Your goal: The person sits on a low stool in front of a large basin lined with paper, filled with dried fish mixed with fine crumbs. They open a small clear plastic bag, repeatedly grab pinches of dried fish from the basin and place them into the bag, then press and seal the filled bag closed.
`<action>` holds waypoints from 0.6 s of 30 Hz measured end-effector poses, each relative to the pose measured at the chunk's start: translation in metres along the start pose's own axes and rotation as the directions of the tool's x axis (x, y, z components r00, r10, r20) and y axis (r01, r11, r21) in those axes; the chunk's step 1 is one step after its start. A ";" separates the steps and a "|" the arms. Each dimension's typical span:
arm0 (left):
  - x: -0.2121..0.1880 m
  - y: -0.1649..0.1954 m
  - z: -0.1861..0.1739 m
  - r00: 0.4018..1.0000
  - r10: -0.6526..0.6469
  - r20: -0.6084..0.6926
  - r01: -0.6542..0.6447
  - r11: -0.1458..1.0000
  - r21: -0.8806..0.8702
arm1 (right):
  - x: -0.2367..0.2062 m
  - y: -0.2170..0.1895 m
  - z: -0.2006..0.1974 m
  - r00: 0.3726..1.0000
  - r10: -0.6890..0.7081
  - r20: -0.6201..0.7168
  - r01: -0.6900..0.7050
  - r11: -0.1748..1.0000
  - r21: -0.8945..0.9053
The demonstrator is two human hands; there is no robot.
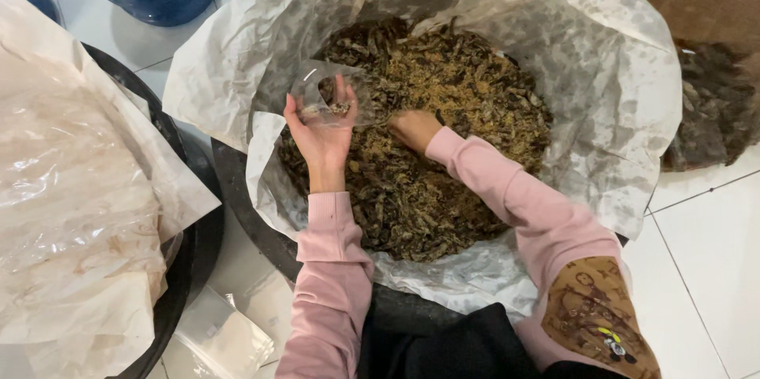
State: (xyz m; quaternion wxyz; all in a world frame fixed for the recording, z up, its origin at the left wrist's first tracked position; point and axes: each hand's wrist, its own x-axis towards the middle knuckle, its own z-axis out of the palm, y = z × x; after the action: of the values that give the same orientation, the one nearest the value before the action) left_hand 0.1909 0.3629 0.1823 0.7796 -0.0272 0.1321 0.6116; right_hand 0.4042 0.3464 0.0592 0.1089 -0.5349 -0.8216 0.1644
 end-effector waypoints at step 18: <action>0.012 0.039 -0.015 0.992 0.116 0.040 -0.106 0.974 -0.200 | 0.127 -0.054 0.017 0.881 0.313 -0.354 -0.095 0.852 0.515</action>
State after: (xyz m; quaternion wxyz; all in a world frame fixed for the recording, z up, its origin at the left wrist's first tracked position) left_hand 0.1539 0.3813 0.1692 0.7409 -0.0814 0.0519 0.6647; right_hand 0.3013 0.4403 0.0643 0.3967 -0.5995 -0.6470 0.2541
